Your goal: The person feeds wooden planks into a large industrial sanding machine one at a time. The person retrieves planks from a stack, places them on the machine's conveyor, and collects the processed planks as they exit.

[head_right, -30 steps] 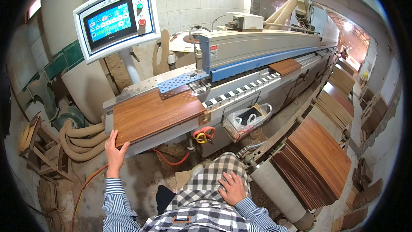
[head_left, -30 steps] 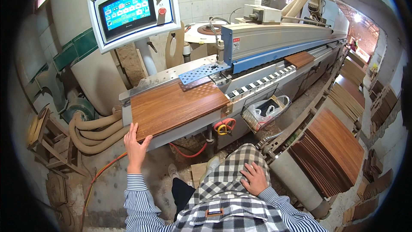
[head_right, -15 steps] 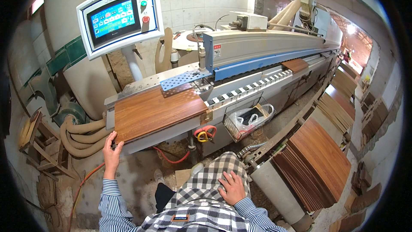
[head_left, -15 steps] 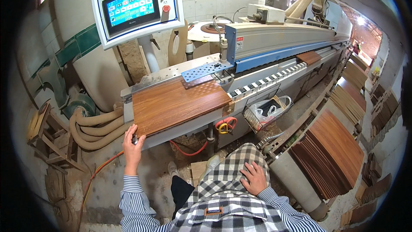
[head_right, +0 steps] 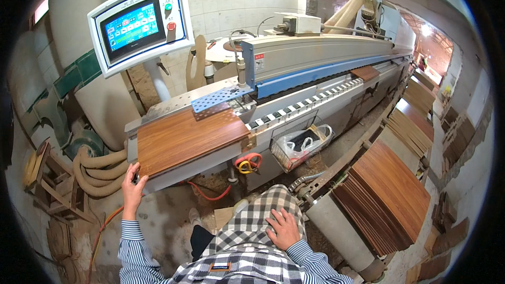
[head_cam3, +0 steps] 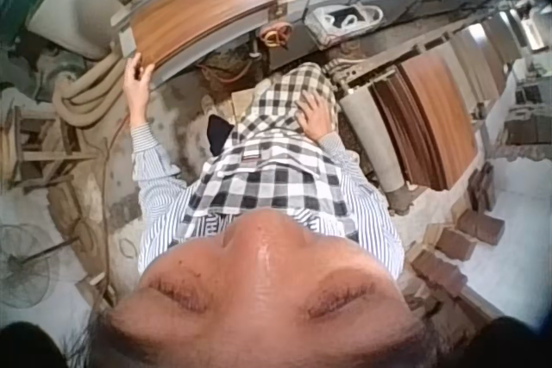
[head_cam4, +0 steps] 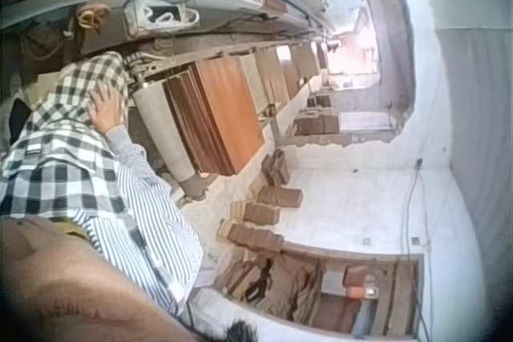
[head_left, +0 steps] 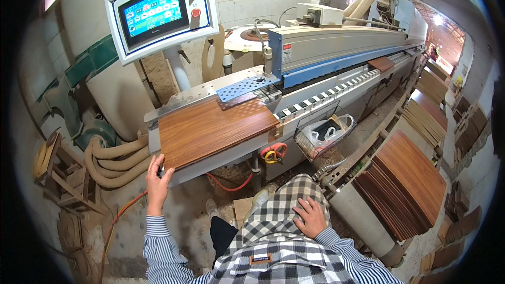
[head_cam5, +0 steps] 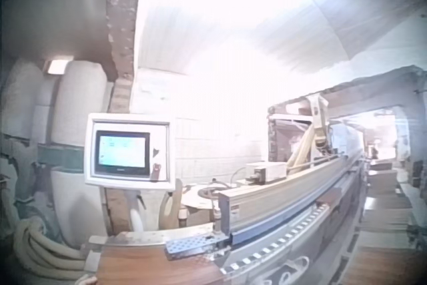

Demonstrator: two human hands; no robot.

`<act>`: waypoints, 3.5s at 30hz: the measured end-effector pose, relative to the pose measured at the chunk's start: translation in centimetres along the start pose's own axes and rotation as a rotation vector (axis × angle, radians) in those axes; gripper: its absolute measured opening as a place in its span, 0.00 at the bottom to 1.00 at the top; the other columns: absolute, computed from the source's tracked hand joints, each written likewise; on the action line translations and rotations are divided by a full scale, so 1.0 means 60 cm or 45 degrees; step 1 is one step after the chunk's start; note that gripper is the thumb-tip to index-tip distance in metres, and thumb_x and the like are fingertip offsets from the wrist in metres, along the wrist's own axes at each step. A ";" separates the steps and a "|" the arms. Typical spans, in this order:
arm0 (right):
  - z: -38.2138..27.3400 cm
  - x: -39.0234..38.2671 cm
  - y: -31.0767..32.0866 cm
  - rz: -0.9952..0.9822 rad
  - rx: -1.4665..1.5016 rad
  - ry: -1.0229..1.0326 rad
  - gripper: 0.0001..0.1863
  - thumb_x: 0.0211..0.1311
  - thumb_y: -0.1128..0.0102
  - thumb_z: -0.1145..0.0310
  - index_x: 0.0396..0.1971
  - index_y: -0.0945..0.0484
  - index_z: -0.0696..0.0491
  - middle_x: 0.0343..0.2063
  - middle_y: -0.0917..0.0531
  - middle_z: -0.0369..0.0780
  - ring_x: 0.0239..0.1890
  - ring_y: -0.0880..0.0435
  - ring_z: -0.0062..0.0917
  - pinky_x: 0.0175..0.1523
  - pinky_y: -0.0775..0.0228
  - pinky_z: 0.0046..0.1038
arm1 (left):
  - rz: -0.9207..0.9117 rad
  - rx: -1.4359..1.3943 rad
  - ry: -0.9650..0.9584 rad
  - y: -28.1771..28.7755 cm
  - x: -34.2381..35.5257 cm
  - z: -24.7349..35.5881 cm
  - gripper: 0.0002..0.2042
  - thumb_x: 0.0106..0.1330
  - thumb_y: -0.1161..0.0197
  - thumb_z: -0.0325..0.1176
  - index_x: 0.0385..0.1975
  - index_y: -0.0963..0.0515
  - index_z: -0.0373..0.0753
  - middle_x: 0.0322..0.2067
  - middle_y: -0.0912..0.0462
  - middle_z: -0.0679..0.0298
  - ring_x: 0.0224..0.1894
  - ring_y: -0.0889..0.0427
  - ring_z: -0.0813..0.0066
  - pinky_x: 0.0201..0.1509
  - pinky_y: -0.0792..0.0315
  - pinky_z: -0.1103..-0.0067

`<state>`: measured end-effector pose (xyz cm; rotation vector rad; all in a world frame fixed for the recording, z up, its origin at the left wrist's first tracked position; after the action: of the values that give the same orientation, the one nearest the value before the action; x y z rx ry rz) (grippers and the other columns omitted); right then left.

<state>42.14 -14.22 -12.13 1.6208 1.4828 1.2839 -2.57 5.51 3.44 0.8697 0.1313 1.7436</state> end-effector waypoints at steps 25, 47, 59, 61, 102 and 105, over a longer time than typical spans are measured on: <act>0.213 0.053 0.401 0.485 -0.848 -0.467 0.24 0.55 0.35 0.70 0.53 0.25 0.53 0.56 0.24 0.43 0.64 0.33 0.41 0.72 0.50 0.47 | -0.096 0.518 -0.525 -0.221 0.021 0.136 0.27 0.66 0.37 0.42 0.63 0.31 0.42 0.57 0.23 0.57 0.65 0.31 0.59 0.73 0.48 0.59; 0.321 -0.298 0.324 2.089 1.436 -1.198 0.23 0.57 0.33 0.44 0.46 0.22 0.42 0.24 0.22 0.30 0.21 0.26 0.15 0.28 0.36 0.19 | -0.016 0.537 -0.632 -0.221 0.008 0.131 0.23 0.64 0.36 0.37 0.59 0.27 0.41 0.59 0.24 0.61 0.63 0.29 0.62 0.69 0.43 0.62; 0.154 -0.129 0.241 1.199 1.909 -0.884 0.11 0.62 0.36 0.67 0.40 0.20 0.57 0.30 0.15 0.40 0.28 0.17 0.24 0.29 0.25 0.22 | -0.197 0.281 -0.479 -0.192 -0.055 0.151 0.29 0.64 0.37 0.42 0.64 0.33 0.40 0.63 0.28 0.57 0.71 0.39 0.54 0.75 0.55 0.55; 0.103 -0.062 0.216 0.946 2.002 -0.731 0.10 0.62 0.38 0.69 0.38 0.20 0.59 0.30 0.15 0.41 0.27 0.18 0.25 0.32 0.24 0.23 | -0.283 0.112 -0.459 -0.183 -0.095 0.176 0.34 0.62 0.35 0.48 0.67 0.35 0.41 0.66 0.31 0.56 0.72 0.41 0.53 0.75 0.55 0.54; 0.005 0.021 0.011 0.214 0.038 0.022 0.16 0.55 0.35 0.64 0.44 0.17 0.50 0.57 0.23 0.42 0.61 0.29 0.42 0.63 0.37 0.44 | 0.073 0.541 -0.174 -0.051 -0.003 0.037 0.32 0.59 0.31 0.49 0.60 0.29 0.37 0.65 0.31 0.49 0.65 0.31 0.57 0.72 0.52 0.58; 0.006 0.020 0.012 0.210 0.039 0.016 0.16 0.55 0.35 0.65 0.44 0.17 0.50 0.57 0.23 0.42 0.61 0.29 0.42 0.64 0.37 0.44 | 0.031 0.490 -0.173 -0.046 -0.003 0.035 0.31 0.61 0.32 0.47 0.61 0.29 0.38 0.65 0.31 0.49 0.65 0.32 0.57 0.73 0.52 0.58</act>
<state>42.64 -13.13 -11.31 1.7897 1.4066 1.3677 0.88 5.68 3.50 1.2702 0.3754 1.7026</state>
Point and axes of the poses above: each hand's wrist, its own x-axis towards the middle knuckle, its own y-axis out of the back of the hand, z = x × y, the point moved 7 cm from there along x, towards the middle knuckle
